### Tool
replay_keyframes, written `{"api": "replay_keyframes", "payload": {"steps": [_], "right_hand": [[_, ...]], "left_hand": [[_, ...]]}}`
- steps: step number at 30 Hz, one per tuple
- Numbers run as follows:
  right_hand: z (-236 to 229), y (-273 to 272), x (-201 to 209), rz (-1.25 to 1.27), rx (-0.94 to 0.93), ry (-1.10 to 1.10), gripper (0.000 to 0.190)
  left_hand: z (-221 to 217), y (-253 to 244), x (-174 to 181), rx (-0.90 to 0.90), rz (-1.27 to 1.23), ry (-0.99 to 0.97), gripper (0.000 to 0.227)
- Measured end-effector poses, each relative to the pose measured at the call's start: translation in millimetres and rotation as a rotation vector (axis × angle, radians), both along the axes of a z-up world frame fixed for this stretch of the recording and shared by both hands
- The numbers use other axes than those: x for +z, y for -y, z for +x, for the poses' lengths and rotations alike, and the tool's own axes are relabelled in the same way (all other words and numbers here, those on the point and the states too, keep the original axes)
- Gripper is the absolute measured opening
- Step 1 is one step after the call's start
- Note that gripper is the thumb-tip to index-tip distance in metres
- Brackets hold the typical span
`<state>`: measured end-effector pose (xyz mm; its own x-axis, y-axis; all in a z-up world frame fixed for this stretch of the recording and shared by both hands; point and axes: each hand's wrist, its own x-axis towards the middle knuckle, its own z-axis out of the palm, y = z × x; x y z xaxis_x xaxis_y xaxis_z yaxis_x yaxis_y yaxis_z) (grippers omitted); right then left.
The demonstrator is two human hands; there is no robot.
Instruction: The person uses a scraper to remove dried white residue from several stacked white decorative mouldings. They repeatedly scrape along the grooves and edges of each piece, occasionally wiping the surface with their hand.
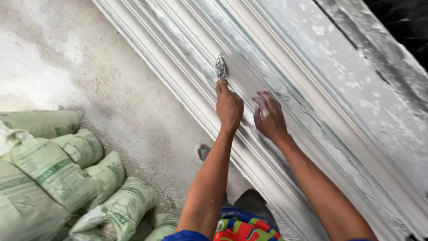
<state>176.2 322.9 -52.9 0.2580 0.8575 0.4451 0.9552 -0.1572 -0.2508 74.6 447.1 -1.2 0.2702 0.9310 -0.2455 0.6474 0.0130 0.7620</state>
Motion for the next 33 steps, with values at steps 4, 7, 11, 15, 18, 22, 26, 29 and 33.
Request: {"api": "replay_keyframes", "payload": {"steps": [4, 7, 11, 15, 18, 22, 26, 29, 33], "right_hand": [[-2, -126, 3, -0.038, -0.016, 0.004, 0.040], [-5, -198, 0, -0.060, -0.020, 0.062, 0.044], [7, -300, -7, -0.116, 0.106, 0.054, 0.049], [9, -381, -20, -0.146, 0.179, -0.043, 0.061], [5, -387, -6, -0.162, 0.154, 0.067, 0.061], [9, -384, -7, -0.175, 0.159, 0.096, 0.063], [6, -393, -7, -0.199, 0.140, 0.090, 0.062], [-4, -436, 4, -0.212, 0.141, 0.068, 0.059], [-8, -579, 16, -0.075, 0.166, -0.015, 0.050]], "left_hand": [[-10, -87, -4, -0.005, 0.016, -0.031, 0.059], [-18, -140, -12, -0.020, 0.029, -0.042, 0.060], [-18, -221, -19, -0.006, 0.037, -0.034, 0.062], [-23, -300, -2, -0.003, 0.035, -0.064, 0.072], [-23, -367, -6, 0.022, 0.009, -0.067, 0.063], [-26, -437, -10, 0.022, -0.007, -0.032, 0.066], [-31, -517, -15, 0.018, 0.004, -0.070, 0.065], [-39, -562, -17, 0.032, 0.006, -0.088, 0.064], [-38, -625, -14, 0.045, 0.050, -0.035, 0.062]]}}
